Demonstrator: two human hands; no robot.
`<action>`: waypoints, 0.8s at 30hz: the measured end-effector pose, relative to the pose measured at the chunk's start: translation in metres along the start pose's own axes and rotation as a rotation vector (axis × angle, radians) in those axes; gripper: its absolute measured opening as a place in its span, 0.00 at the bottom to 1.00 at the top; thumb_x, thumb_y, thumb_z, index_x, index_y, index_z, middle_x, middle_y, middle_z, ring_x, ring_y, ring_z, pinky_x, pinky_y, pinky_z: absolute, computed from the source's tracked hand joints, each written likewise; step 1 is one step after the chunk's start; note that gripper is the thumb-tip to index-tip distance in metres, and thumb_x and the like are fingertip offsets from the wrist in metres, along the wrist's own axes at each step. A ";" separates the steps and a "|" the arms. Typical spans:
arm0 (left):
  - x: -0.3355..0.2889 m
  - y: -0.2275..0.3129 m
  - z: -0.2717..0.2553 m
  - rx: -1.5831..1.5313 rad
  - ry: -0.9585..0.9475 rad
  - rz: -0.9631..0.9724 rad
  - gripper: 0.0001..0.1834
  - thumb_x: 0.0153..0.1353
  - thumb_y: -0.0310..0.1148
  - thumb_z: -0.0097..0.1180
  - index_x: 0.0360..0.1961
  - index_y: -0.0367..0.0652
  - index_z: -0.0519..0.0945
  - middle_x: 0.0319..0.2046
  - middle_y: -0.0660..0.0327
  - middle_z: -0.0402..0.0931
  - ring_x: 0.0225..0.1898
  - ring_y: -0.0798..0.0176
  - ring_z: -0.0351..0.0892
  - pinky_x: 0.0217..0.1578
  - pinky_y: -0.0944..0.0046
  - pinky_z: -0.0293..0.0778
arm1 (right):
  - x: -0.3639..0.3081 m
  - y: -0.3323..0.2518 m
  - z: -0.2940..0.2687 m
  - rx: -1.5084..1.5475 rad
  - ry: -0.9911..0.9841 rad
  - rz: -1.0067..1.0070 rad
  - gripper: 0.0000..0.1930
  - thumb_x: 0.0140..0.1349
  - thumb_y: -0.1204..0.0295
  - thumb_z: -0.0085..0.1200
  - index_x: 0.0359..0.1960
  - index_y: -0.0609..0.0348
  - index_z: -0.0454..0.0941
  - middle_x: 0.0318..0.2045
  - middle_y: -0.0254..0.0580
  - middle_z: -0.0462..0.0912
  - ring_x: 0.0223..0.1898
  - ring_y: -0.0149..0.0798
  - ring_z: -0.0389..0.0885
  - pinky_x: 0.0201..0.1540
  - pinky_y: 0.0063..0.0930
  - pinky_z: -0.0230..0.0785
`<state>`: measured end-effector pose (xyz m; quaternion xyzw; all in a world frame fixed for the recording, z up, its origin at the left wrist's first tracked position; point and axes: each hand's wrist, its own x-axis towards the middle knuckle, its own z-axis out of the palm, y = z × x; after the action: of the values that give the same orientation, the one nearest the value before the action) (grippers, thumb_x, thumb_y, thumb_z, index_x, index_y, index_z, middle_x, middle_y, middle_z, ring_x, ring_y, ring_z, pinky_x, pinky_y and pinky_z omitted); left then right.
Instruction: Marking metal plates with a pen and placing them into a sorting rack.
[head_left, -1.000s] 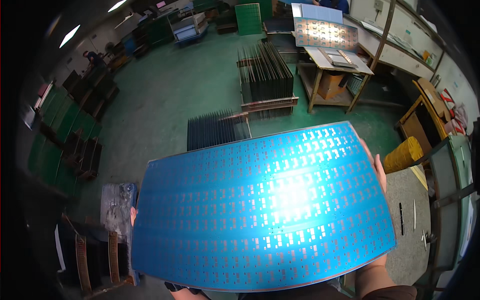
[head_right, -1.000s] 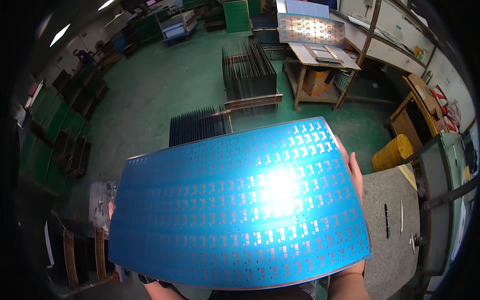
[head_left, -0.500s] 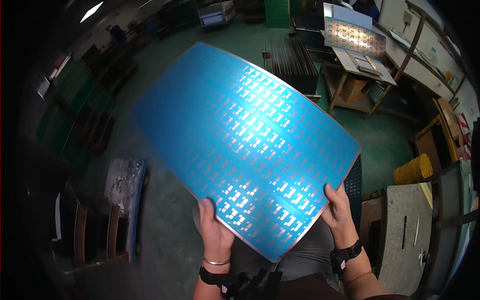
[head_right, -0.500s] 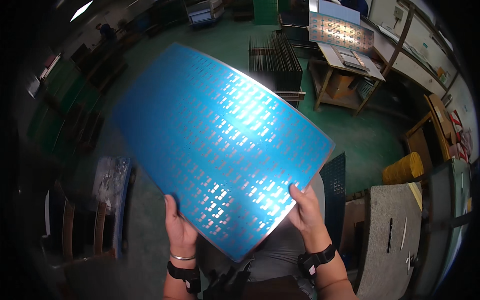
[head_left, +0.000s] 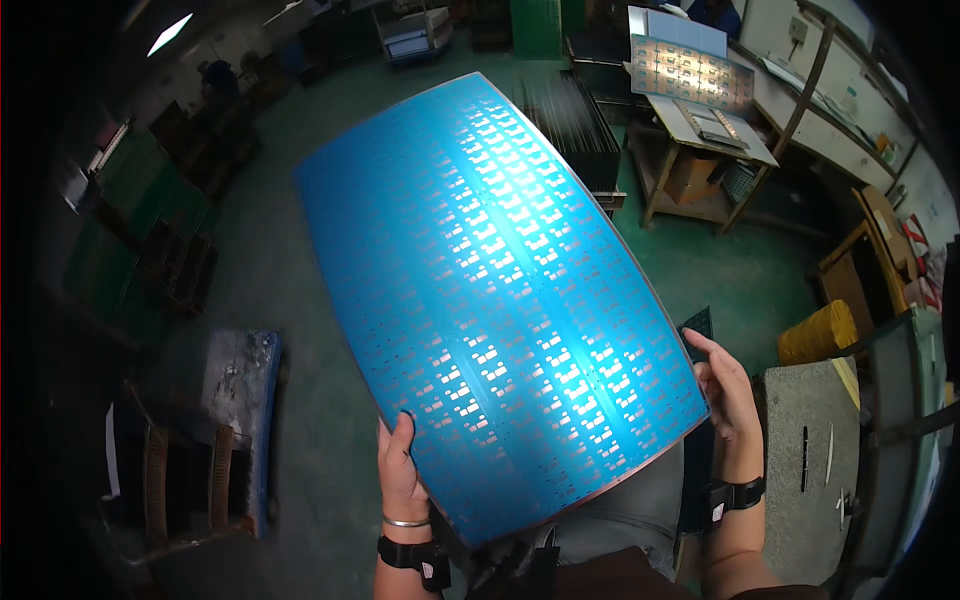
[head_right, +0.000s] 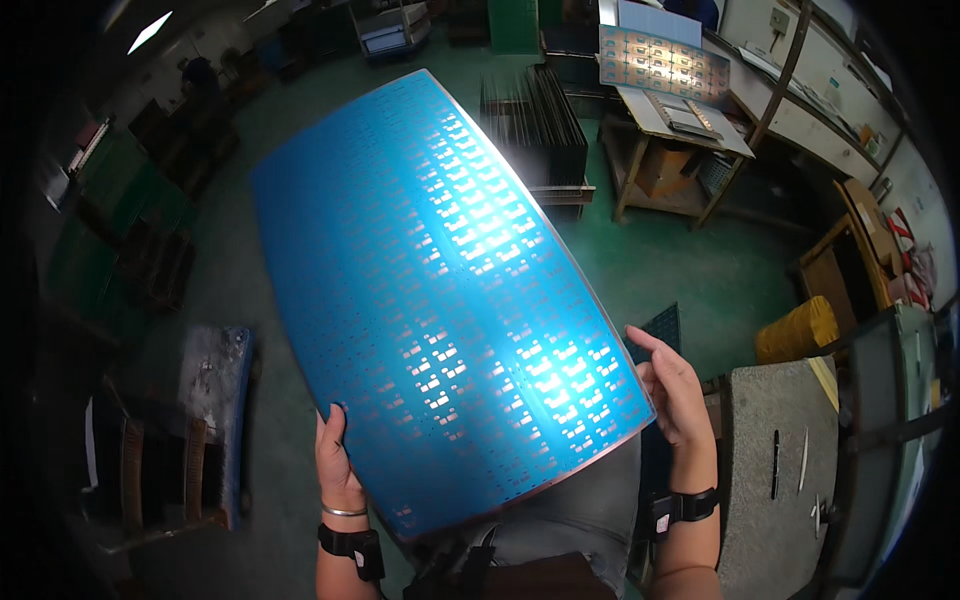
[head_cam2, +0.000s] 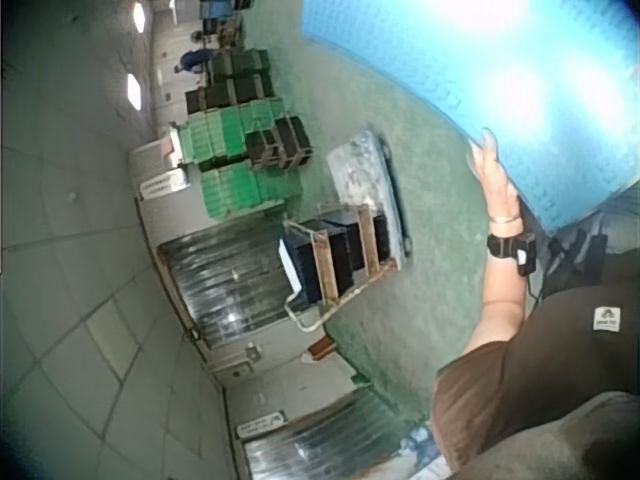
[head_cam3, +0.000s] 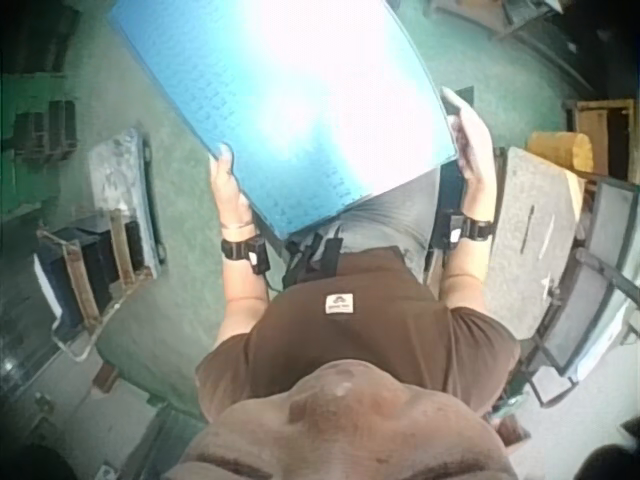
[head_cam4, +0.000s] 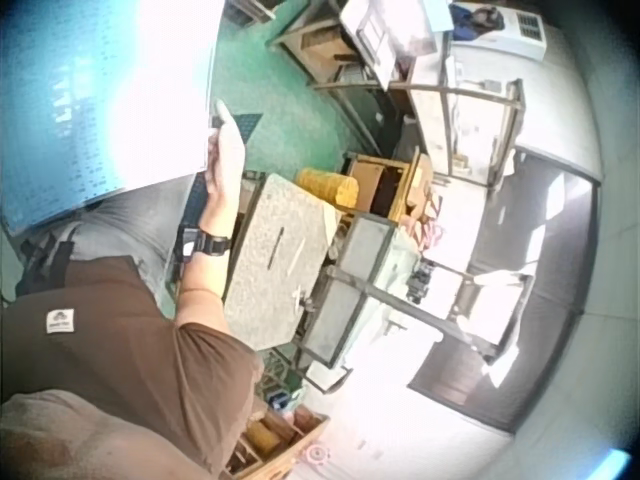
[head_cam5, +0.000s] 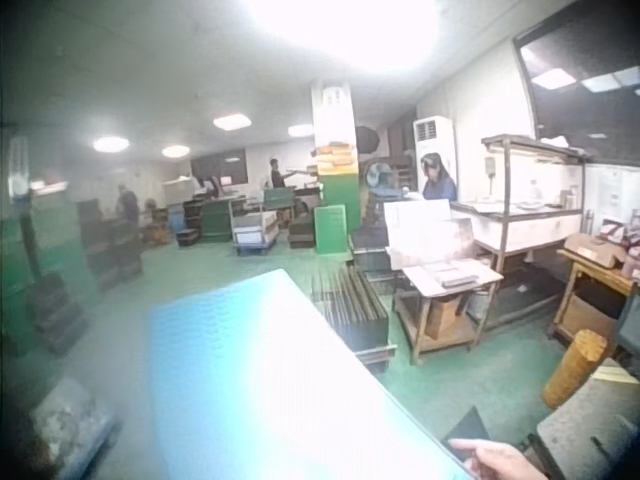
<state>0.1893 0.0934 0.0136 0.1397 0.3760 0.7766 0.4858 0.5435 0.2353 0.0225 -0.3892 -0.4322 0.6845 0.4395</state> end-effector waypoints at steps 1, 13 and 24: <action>0.000 -0.001 0.000 0.033 -0.025 0.006 0.24 0.63 0.31 0.49 0.59 0.40 0.60 0.49 0.57 0.70 0.47 0.61 0.73 0.46 0.60 0.73 | 0.005 -0.002 0.001 0.005 -0.005 -0.006 0.25 0.67 0.59 0.42 0.58 0.67 0.64 0.24 0.34 0.78 0.22 0.22 0.74 0.24 0.13 0.67; -0.003 0.005 -0.003 0.222 -0.157 -0.087 0.27 0.59 0.35 0.56 0.58 0.38 0.63 0.49 0.59 0.70 0.48 0.65 0.71 0.48 0.66 0.68 | 0.047 0.013 0.035 0.137 -0.022 0.008 0.22 0.63 0.60 0.50 0.53 0.63 0.69 0.38 0.35 0.80 0.34 0.25 0.78 0.36 0.19 0.72; -0.025 0.020 -0.019 -0.392 -0.285 -0.052 0.39 0.62 0.63 0.31 0.62 0.42 0.59 0.57 0.58 0.66 0.58 0.55 0.64 0.59 0.52 0.60 | 0.048 0.023 0.073 0.486 -0.005 -0.151 0.18 0.67 0.64 0.42 0.56 0.57 0.65 0.46 0.37 0.76 0.44 0.31 0.76 0.46 0.26 0.72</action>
<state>0.1775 0.0587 0.0187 0.1408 0.1492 0.7944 0.5717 0.4552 0.2568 0.0170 -0.2370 -0.2837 0.7344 0.5693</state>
